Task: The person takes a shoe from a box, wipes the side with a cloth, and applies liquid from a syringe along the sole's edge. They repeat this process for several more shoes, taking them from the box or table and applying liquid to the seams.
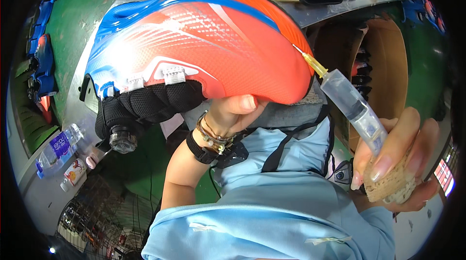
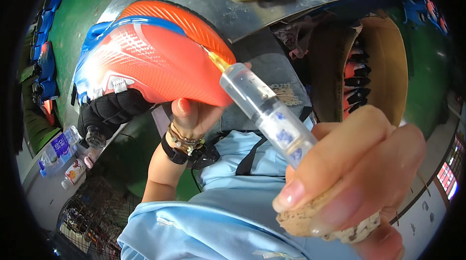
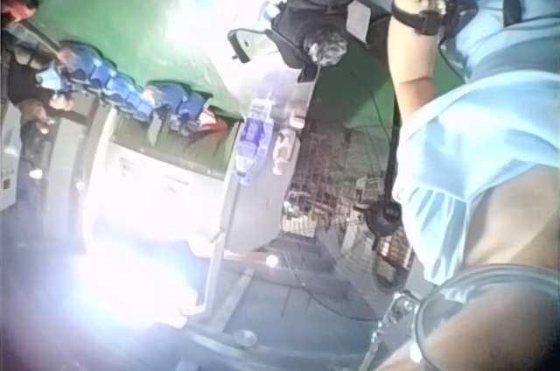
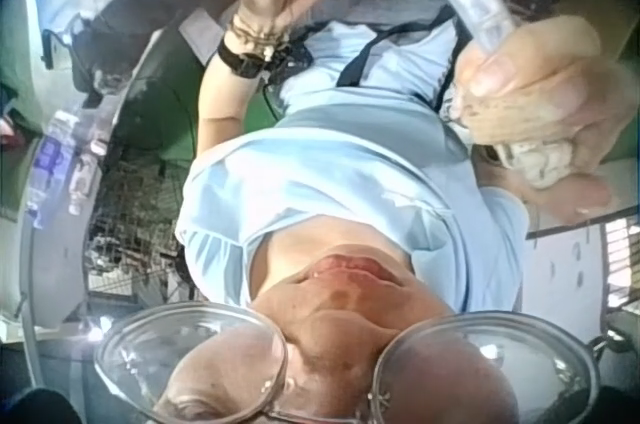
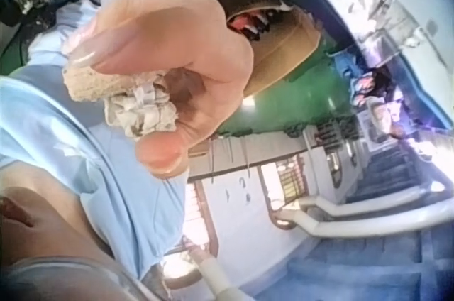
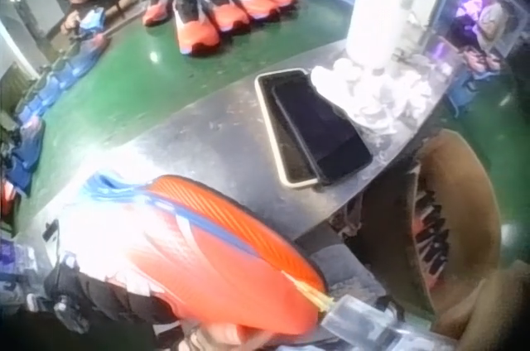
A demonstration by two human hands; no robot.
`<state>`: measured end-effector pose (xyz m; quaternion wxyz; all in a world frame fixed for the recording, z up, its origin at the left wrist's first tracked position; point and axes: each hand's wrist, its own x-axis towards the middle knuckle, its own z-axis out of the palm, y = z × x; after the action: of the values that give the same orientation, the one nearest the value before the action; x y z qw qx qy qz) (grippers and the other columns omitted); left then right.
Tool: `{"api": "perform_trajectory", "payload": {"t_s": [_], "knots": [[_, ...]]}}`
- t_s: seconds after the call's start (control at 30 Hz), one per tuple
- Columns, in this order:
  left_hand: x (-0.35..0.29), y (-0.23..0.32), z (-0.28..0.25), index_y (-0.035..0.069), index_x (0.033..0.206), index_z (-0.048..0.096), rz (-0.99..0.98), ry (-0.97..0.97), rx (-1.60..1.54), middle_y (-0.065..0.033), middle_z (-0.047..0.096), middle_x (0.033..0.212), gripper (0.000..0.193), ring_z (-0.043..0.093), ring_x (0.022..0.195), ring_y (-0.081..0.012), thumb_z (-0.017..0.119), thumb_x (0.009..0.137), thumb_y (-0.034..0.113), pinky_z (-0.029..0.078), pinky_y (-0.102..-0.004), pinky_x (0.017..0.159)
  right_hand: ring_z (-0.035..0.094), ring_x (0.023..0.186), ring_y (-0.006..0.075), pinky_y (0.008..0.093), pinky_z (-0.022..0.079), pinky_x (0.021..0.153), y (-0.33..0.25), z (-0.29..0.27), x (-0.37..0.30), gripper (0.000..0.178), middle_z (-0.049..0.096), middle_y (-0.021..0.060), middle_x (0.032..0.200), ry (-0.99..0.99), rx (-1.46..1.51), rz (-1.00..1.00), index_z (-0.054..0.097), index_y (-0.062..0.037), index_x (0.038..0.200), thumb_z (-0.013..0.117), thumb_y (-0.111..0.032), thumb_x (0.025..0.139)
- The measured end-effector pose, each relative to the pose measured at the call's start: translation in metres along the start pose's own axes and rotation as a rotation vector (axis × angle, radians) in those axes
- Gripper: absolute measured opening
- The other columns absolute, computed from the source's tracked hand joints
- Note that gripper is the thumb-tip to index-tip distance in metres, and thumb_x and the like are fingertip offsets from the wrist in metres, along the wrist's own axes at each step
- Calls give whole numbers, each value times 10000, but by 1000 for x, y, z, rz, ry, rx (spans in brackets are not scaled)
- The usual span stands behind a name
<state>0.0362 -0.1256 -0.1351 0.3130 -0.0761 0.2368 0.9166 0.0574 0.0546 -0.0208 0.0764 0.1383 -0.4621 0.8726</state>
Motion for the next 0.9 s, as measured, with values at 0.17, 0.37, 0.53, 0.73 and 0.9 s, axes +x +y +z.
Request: {"api": "perform_trajectory", "payload": {"t_s": [0.17, 0.37, 0.53, 0.73, 0.9], "knots": [[13, 2, 3, 110, 1235, 374, 58, -27, -3, -72, 433, 1237, 832, 261, 1233, -364, 779, 558, 374, 198, -459, 1045, 409, 366, 140, 193, 462, 385, -2, -7, 8, 384, 430, 104, 741, -148, -17, -19, 317, -24, 761, 608, -271, 714], [30, 3, 5, 88, 1239, 366, 154, -58, 38, -70, 433, 1239, 819, 279, 1229, -347, 765, 587, 383, 260, -399, 1035, 428, 402, 158, 219, 481, 421, -14, -16, -4, 408, 432, 111, 759, -128, 114, 95, 332, -22, 798, 640, -268, 689], [47, 5, 12, 76, 1227, 378, 263, -95, 37, -65, 456, 1218, 769, 313, 1216, -315, 729, 629, 407, 262, -396, 1034, 449, 439, 180, 247, 504, 464, -32, -19, -24, 445, 438, 119, 788, -61, 279, 228, 356, -26, 854, 676, -270, 664], [56, 14, 43, 70, 1158, 454, 365, -14, -123, -53, 535, 1111, 620, 462, 1086, -245, 643, 709, 453, 301, -400, 1001, 469, 475, 201, 274, 526, 506, -27, -15, -25, 493, 444, 127, 816, -5, 455, 350, 379, -30, 910, 712, -272, 639], [39, 44, 91, 55, 1038, 535, 296, 288, -265, -49, 597, 967, 504, 501, 1032, -231, 632, 727, 439, 401, -376, 919, 493, 495, 198, 275, 528, 522, 13, 7, 11, 409, 476, 119, 811, -79, -265, -156, 412, -60, 912, 656, -323, 716]]}}
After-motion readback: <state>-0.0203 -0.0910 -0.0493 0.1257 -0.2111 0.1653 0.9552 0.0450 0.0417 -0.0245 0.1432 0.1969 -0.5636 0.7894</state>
